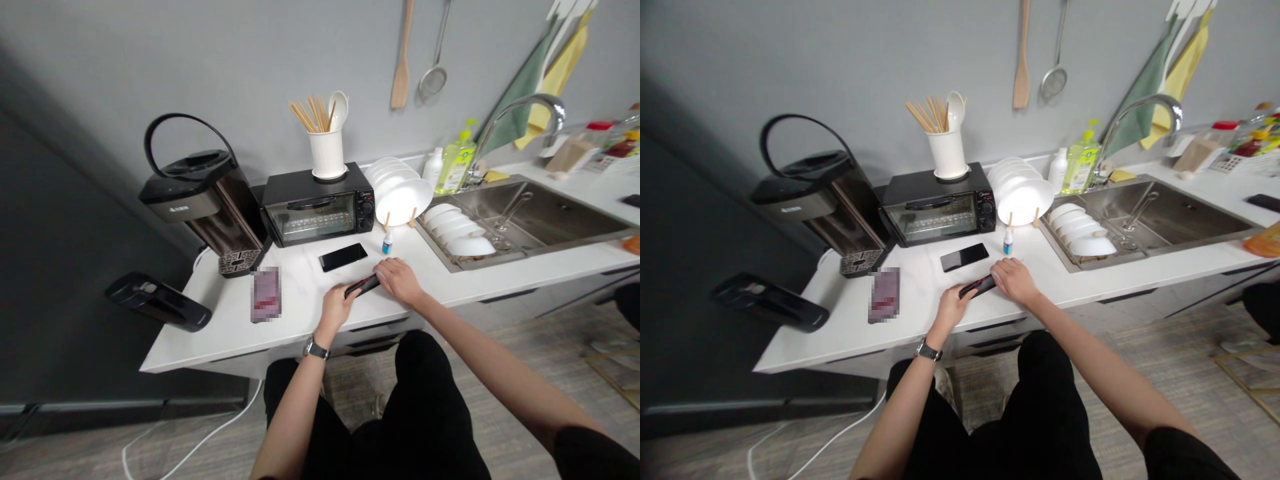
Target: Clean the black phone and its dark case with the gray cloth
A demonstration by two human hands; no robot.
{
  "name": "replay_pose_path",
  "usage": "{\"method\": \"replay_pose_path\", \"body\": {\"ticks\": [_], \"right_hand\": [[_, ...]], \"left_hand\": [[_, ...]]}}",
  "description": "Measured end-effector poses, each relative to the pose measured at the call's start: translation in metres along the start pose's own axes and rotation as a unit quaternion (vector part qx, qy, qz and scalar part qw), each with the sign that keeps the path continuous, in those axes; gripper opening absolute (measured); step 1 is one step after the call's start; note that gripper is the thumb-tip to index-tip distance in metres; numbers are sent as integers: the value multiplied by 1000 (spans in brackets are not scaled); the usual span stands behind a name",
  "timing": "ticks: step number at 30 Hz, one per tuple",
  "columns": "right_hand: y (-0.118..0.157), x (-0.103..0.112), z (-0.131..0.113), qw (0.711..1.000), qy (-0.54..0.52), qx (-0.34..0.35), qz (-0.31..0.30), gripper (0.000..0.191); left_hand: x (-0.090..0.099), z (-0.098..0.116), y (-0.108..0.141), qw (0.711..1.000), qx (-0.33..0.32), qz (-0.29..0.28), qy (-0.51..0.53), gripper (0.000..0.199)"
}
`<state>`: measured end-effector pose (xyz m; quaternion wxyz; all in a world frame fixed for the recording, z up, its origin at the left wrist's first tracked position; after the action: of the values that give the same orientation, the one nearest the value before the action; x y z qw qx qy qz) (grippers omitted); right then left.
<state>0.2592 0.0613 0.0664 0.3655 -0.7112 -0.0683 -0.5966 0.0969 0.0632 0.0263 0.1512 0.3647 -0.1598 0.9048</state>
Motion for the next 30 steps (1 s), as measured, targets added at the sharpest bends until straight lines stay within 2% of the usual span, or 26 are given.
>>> {"method": "replay_pose_path", "body": {"ticks": [2,4,6,9,11,15,17,19,21,23,27,30], "right_hand": [[6,3,19,998,-14,-58,19,36],[9,4,24,993,-31,-110,40,35],[10,6,18,983,-43,-164,74,34],[7,10,-7,967,-63,-211,131,33],[0,8,-34,967,-82,-199,135,33],[-18,-4,-90,984,-108,-117,84,33],[-22,-8,-108,991,-99,-64,63,34],[-21,-11,-114,996,-72,-3,45,36],[-18,-14,-105,998,-40,48,25,37],[-13,-13,-79,998,-16,57,12,35],[0,-2,-9,1000,-5,-21,15,38],[10,5,22,994,-40,-93,35,39]], "left_hand": [[0,-1,0,1000,4,0,-3,26],[-1,-2,-1,1000,3,-1,-7,26],[-2,-3,-2,1000,-2,3,-1,27],[-2,-3,-3,1000,-12,7,14,26],[-3,-3,-3,1000,-15,4,12,24],[-7,-9,-3,999,3,-11,-43,23],[-8,-13,-2,998,11,-12,-60,22],[-9,-14,-1,998,15,-10,-65,22],[-8,-13,0,998,16,-8,-65,20],[-6,-8,0,998,9,-9,-59,19],[0,1,-1,1000,-9,-4,-21,24],[1,2,-2,1000,-4,2,-4,24]]}}
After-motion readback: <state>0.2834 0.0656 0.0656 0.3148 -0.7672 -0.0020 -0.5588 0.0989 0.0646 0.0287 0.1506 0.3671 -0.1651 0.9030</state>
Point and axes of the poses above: each hand's wrist, its own y-axis away from the middle knuckle, its own x-axis out of the back of the hand, z = x × y, the point moved 9 cm from there along -y, towards the middle knuckle, and after that the axes turned 7 degrees about -z, right-handed, at the moved point
